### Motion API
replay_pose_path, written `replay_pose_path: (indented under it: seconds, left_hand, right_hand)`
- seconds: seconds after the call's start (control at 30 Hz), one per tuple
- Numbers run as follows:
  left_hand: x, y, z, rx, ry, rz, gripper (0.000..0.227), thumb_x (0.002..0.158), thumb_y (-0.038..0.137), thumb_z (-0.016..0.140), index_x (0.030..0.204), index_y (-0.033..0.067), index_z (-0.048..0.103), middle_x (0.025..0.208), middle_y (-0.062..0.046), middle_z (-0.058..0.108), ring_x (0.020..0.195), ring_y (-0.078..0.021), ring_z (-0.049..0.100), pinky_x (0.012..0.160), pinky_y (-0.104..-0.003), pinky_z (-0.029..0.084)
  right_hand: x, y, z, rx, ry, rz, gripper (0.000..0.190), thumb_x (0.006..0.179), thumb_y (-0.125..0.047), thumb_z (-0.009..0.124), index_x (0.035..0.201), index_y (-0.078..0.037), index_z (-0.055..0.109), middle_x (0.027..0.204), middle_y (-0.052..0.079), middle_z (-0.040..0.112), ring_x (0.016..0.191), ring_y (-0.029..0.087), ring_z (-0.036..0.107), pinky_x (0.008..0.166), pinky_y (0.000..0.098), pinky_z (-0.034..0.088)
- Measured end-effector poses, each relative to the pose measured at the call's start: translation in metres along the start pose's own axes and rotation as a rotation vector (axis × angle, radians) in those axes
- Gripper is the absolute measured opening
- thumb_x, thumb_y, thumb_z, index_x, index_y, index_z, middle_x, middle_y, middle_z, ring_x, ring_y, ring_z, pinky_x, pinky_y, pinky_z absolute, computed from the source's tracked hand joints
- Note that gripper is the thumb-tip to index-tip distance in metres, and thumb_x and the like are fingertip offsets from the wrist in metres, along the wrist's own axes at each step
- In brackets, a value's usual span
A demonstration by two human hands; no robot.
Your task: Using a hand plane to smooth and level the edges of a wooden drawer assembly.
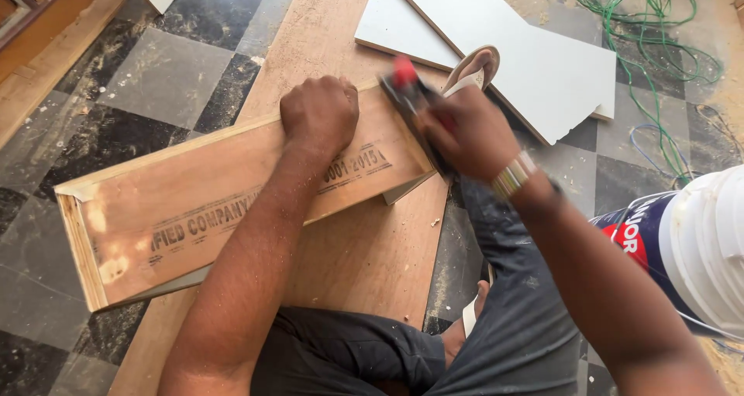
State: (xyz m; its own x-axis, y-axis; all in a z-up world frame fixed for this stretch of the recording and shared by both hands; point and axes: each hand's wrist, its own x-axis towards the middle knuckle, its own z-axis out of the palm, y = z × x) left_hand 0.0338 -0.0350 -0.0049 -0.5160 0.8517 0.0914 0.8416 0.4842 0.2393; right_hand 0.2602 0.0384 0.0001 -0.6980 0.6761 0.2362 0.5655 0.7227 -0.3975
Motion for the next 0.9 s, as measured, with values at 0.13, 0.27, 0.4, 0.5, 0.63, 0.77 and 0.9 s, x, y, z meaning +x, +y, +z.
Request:
replay_pose_path:
  seconds: [0.13,0.27,0.4,0.5,0.63,0.77,0.9]
  left_hand:
    - [0.004,0.005,-0.007,0.003,-0.052,-0.047,0.057,0.108,0.042,0.033,0.093,0.0063,0.075,0.082,-0.018,0.073,0.078,-0.0322,0.075,0.077,-0.047,0.058]
    - [-0.001,0.006,0.002,-0.003,-0.102,-0.055,0.057,0.108,0.043,0.032,0.094,0.0069,0.074,0.084,-0.017,0.074,0.078,-0.0305,0.076,0.077,-0.046,0.059]
    - [-0.008,0.003,0.002,-0.006,0.035,-0.012,0.054,0.106,0.041,0.037,0.092,0.0074,0.077,0.088,-0.019,0.074,0.084,-0.0352,0.073,0.08,-0.048,0.057]
    - [0.003,0.002,-0.003,-0.002,0.003,-0.037,0.054,0.106,0.041,0.036,0.094,0.0062,0.076,0.089,-0.02,0.074,0.085,-0.0352,0.074,0.081,-0.048,0.057]
    - [0.015,-0.006,0.005,-0.011,0.0,-0.037,0.053,0.106,0.04,0.037,0.093,0.0064,0.076,0.09,-0.021,0.074,0.084,-0.0359,0.073,0.08,-0.049,0.057]
    - [0.023,-0.005,0.006,0.015,-0.036,-0.043,0.054,0.107,0.04,0.035,0.095,0.0053,0.075,0.089,-0.019,0.074,0.084,-0.0336,0.074,0.081,-0.048,0.057]
    - [0.014,-0.005,0.013,0.022,0.032,-0.014,0.053,0.107,0.039,0.035,0.094,0.0078,0.076,0.089,-0.019,0.074,0.085,-0.0355,0.074,0.08,-0.05,0.057]
  right_hand:
    - [-0.072,0.004,-0.02,0.07,0.017,-0.098,0.03,0.092,-0.034,0.071,0.114,-0.015,0.078,0.099,0.015,0.056,0.085,0.032,0.061,0.076,0.0445,0.052]
    - [-0.035,0.011,-0.007,0.09,0.039,-0.018,0.031,0.092,-0.038,0.072,0.113,-0.016,0.079,0.096,0.014,0.058,0.086,0.031,0.063,0.077,0.0439,0.052]
    - [0.038,-0.014,-0.002,0.079,0.069,0.029,0.031,0.096,-0.042,0.068,0.109,-0.016,0.079,0.101,0.013,0.059,0.088,0.03,0.064,0.077,0.0427,0.052]
    - [0.027,0.0,-0.001,0.06,0.065,0.02,0.032,0.1,-0.041,0.068,0.114,-0.013,0.078,0.099,0.018,0.056,0.084,0.033,0.062,0.075,0.0438,0.051]
    - [-0.065,0.0,-0.016,0.065,0.059,-0.067,0.033,0.095,-0.035,0.067,0.118,-0.013,0.078,0.098,0.017,0.055,0.084,0.034,0.06,0.073,0.0442,0.049]
    - [-0.069,-0.001,-0.02,0.063,0.027,-0.012,0.033,0.092,-0.038,0.069,0.114,-0.015,0.078,0.096,0.015,0.056,0.083,0.031,0.062,0.073,0.0432,0.051]
    - [0.014,-0.002,-0.004,-0.039,-0.001,0.029,0.032,0.097,-0.042,0.07,0.111,-0.014,0.078,0.097,0.018,0.055,0.082,0.033,0.062,0.071,0.0468,0.05]
